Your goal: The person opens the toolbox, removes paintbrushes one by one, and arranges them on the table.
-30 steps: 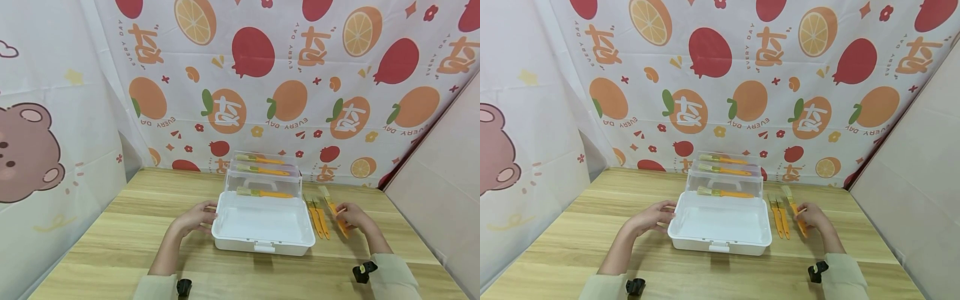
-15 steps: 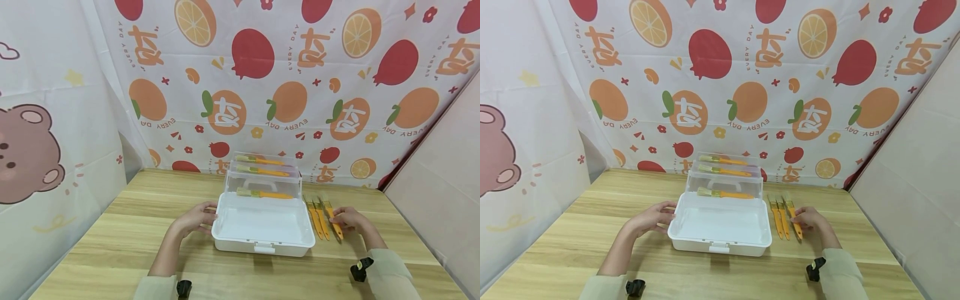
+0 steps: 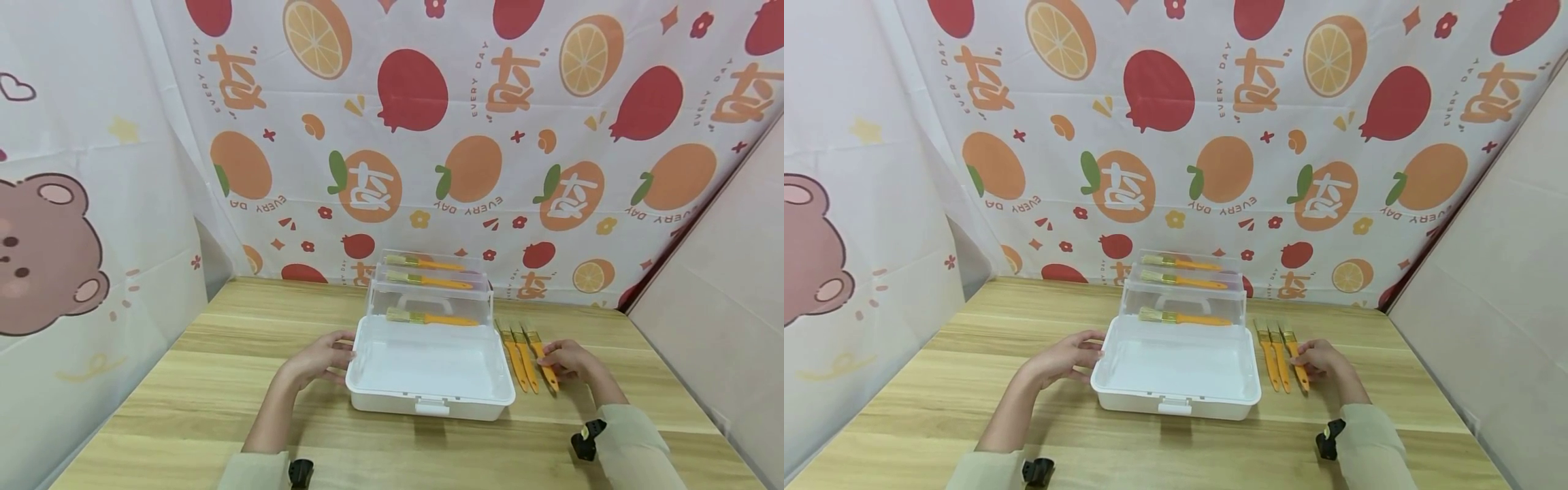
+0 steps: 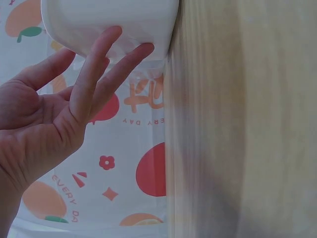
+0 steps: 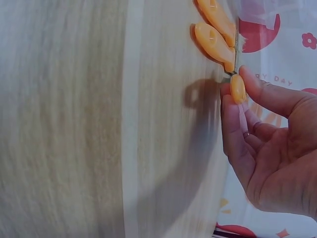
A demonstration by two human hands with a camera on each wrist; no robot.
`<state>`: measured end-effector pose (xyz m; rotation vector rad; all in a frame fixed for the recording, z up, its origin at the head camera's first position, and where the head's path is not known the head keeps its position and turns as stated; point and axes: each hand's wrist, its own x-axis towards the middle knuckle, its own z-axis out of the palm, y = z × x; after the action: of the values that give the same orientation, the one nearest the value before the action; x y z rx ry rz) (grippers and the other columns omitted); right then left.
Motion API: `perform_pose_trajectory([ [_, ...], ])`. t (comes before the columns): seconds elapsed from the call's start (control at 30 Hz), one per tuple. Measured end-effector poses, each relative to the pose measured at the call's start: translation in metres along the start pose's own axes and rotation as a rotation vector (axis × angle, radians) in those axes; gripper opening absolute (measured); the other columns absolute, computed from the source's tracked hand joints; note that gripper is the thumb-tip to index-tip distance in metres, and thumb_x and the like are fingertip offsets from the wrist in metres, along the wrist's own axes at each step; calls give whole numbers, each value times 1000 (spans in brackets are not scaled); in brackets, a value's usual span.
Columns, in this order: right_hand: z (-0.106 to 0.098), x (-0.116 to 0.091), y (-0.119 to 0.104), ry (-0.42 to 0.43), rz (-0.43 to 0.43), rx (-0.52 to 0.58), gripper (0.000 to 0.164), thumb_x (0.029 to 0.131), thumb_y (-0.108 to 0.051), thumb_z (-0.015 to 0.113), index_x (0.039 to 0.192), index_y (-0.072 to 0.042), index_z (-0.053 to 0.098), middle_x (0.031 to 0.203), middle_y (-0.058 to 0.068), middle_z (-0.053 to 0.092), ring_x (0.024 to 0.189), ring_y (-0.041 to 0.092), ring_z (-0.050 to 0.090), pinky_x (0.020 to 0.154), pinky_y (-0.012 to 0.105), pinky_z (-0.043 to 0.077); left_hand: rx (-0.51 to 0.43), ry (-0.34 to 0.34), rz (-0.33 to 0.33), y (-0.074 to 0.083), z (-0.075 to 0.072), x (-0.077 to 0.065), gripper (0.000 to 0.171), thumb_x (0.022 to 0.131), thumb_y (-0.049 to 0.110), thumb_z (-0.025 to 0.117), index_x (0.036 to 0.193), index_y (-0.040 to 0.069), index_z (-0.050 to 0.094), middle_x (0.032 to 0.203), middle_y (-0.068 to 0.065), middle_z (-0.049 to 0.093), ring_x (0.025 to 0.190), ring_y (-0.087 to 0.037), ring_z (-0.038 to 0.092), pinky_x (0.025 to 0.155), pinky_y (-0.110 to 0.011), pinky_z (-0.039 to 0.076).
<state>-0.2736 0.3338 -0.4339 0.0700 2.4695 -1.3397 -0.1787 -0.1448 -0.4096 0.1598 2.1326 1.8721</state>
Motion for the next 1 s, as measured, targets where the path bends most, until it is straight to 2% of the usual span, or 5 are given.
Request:
perform_pose_trajectory([
  [0.23, 3, 4, 0, -1, 34, -7, 29, 84, -8, 64, 104, 6, 49, 73, 5, 56, 61, 16, 53, 58, 32, 52, -7, 0, 1, -2, 0, 0, 44, 92, 4, 51, 131, -8, 35, 118, -24, 49, 89, -29, 59, 67, -44, 54],
  [0.73, 5, 7, 4, 3, 35, -16, 35, 83, -11, 67, 105, 7, 48, 77, 7, 56, 64, 17, 55, 59, 31, 52, -7, 12, -8, 0, 3, -4, 44, 92, 4, 50, 132, -8, 34, 120, -26, 48, 91, -31, 58, 67, -43, 54],
  [0.9, 0, 11, 9, -57, -3, 0, 39, 80, -17, 71, 102, 6, 49, 78, 9, 56, 64, 17, 55, 60, 32, 53, -8, 17, -8, -1, 6, -5, 43, 92, 3, 50, 131, -8, 35, 118, -24, 50, 91, -31, 59, 68, -43, 54],
  [1.0, 1, 10, 9, -51, -5, -18, 37, 80, -16, 71, 102, 6, 49, 78, 8, 56, 64, 17, 55, 59, 32, 53, -10, 22, -6, -1, 8, -5, 43, 92, 3, 50, 131, -7, 35, 117, -24, 51, 90, -30, 59, 67, -44, 54],
])
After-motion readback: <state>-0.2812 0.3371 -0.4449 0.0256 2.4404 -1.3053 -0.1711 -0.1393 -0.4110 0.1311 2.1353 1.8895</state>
